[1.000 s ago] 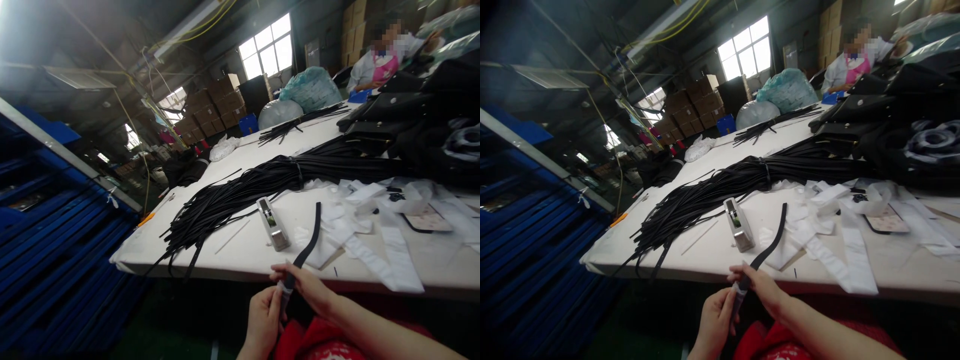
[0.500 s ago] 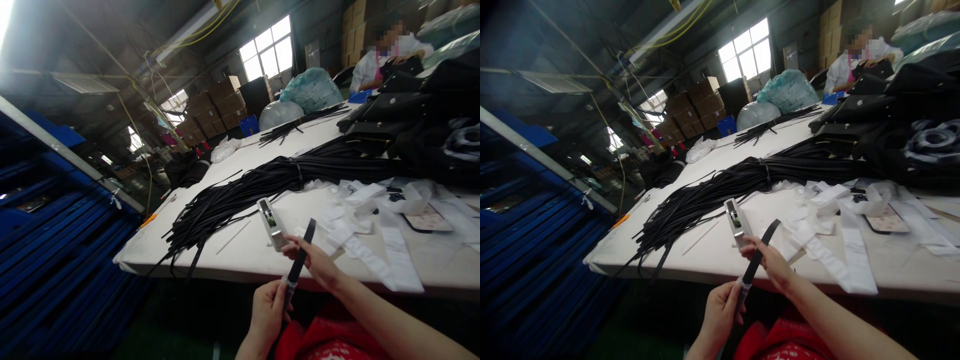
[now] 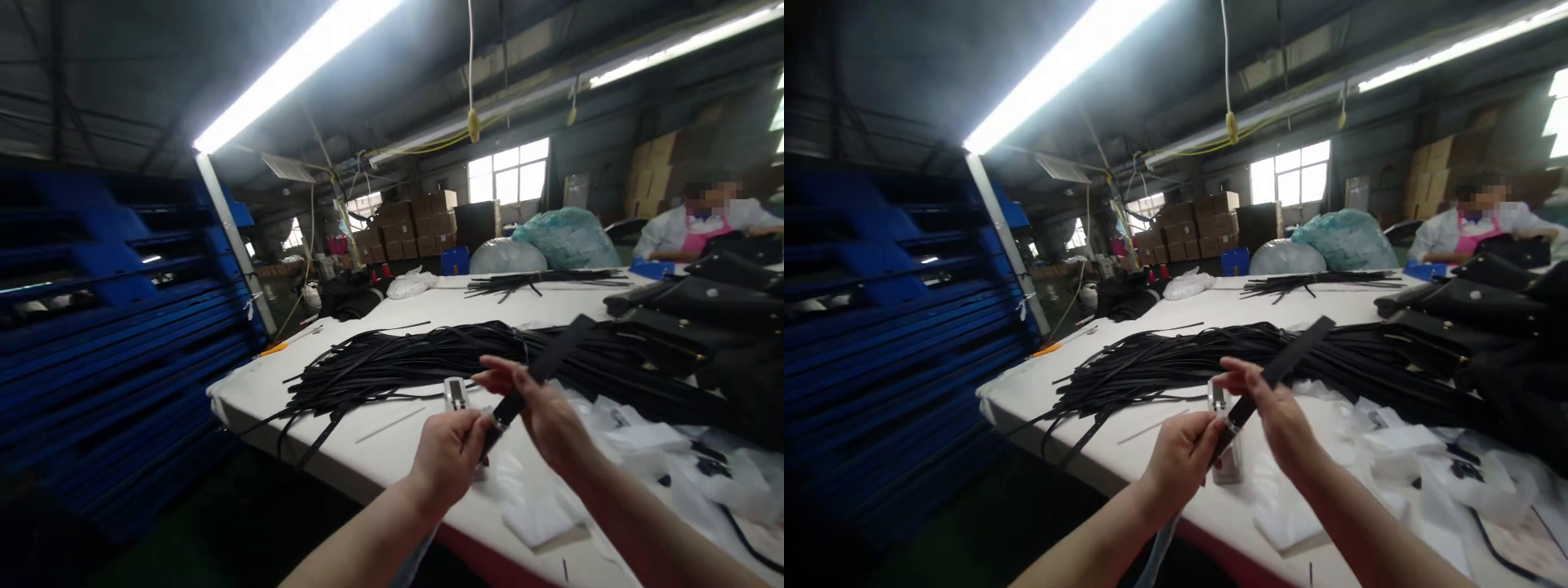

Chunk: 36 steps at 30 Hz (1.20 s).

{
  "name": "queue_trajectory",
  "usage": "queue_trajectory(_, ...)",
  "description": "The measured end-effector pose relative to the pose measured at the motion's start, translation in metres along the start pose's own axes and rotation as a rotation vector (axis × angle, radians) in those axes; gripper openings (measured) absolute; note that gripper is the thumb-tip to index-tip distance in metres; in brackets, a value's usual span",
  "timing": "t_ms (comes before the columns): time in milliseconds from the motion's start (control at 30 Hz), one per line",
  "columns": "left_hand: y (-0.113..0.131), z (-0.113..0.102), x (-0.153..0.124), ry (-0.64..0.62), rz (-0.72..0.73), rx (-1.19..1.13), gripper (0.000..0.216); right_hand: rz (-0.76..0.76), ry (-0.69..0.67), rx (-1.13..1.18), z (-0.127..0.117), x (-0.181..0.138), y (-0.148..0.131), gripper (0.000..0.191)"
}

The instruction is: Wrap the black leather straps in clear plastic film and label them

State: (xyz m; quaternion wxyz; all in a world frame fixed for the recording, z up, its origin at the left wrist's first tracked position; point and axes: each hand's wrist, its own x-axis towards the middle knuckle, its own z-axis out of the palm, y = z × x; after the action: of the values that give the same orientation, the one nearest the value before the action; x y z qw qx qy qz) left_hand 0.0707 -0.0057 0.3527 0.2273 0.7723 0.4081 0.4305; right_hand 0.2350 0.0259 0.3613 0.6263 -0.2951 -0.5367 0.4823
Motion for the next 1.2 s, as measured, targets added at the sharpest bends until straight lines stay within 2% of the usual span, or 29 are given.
queue_trajectory(67,0.006,0.001,0.005,0.005,0.02,0.007,0.052,-0.103,0.176,0.039,-0.008,0.017,-0.02,0.049)
queue_trajectory(100,0.009,0.002,0.008,0.014,0.022,-0.011,0.052,-0.133,0.2,0.04,-0.009,0.023,-0.027,0.049)
queue_trajectory(133,0.012,0.002,0.011,0.032,0.027,-0.036,0.052,-0.144,0.165,0.016,-0.006,0.025,-0.032,0.049)
queue_trajectory(233,0.023,-0.001,0.022,0.129,0.074,-0.119,0.052,-0.067,-0.089,-0.079,0.011,0.017,-0.033,0.053)
queue_trajectory(300,0.026,-0.006,0.027,0.165,0.098,-0.145,0.051,-0.023,-0.165,-0.086,0.022,0.011,-0.032,0.054)
queue_trajectory(433,0.02,-0.013,0.023,0.149,0.058,-0.144,0.049,-0.171,0.047,-0.001,0.025,0.017,-0.04,0.043)
queue_trajectory(500,0.018,-0.017,0.019,0.165,0.058,-0.152,0.049,-0.186,0.076,0.017,0.028,0.023,-0.043,0.04)
queue_trajectory(667,0.024,-0.04,0.02,0.303,0.141,-0.125,0.046,-0.082,-0.144,-0.001,0.06,0.025,-0.034,0.045)
queue_trajectory(800,0.029,-0.063,0.022,0.377,0.174,-0.083,0.043,-0.068,-0.195,0.03,0.086,0.028,-0.035,0.048)
queue_trajectory(933,0.022,-0.076,0.015,0.409,0.127,-0.113,0.041,-0.036,-0.233,0.035,0.106,0.03,-0.035,0.052)
queue_trajectory(1100,0.005,-0.082,0.005,0.398,0.018,-0.332,0.04,0.06,-0.333,0.031,0.125,0.026,-0.02,0.058)
queue_trajectory(1200,-0.001,-0.089,-0.001,0.411,0.013,-0.361,0.042,0.096,-0.38,0.095,0.134,0.023,-0.011,0.058)
